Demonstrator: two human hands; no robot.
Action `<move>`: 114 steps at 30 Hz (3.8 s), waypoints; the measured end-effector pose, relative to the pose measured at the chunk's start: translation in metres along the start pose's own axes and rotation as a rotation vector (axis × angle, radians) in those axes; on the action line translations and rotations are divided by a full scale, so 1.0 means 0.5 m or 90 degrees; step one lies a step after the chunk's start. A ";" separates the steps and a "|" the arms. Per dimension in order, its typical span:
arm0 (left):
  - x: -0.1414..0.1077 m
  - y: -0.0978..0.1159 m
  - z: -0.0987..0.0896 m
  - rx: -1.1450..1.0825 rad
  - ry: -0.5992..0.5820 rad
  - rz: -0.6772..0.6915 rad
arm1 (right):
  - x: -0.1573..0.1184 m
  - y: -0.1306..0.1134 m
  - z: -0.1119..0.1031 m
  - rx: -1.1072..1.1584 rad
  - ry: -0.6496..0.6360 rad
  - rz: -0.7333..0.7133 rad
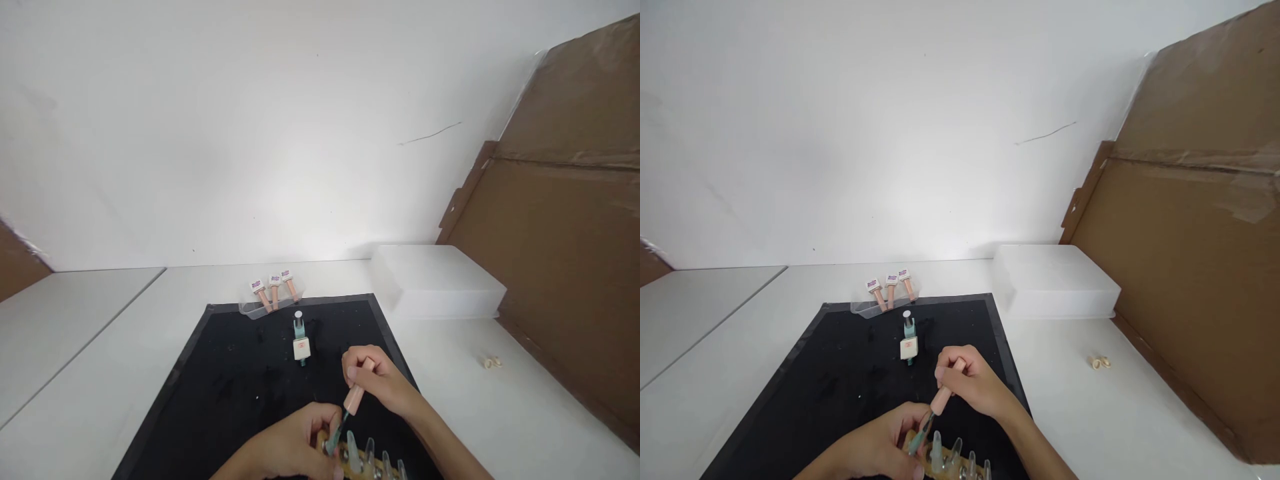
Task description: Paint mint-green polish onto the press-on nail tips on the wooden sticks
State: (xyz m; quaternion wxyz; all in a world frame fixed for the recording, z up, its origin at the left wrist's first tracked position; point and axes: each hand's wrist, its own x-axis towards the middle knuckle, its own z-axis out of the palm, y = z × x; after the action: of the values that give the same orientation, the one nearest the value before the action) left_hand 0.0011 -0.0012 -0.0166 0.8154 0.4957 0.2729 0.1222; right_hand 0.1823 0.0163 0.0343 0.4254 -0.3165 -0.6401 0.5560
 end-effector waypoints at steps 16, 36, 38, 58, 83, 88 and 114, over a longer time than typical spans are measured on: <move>-0.001 0.008 0.001 -0.002 -0.013 -0.008 | -0.004 -0.010 -0.003 -0.049 -0.032 -0.027; -0.003 -0.005 -0.007 0.002 -0.015 0.027 | 0.004 0.005 0.000 -0.053 0.159 0.013; -0.004 -0.002 -0.007 0.016 -0.001 0.029 | 0.007 0.015 -0.004 -0.033 0.193 0.021; -0.015 0.037 -0.022 0.374 0.202 0.086 | 0.018 0.018 -0.001 0.003 0.245 0.038; -0.023 0.052 -0.040 0.713 0.356 0.033 | 0.018 0.025 -0.011 -0.012 0.247 0.029; -0.030 0.059 -0.037 0.712 0.328 0.016 | 0.017 0.028 -0.014 -0.011 0.244 0.026; -0.052 0.072 -0.082 0.889 0.568 0.119 | 0.013 0.030 -0.014 -0.009 0.231 0.043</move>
State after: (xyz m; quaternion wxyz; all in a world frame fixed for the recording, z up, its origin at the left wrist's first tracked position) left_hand -0.0410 0.0342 0.0087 0.1225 0.8127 0.5414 0.1771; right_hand 0.1846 0.0278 0.0210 0.5128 -0.4358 -0.5459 0.4990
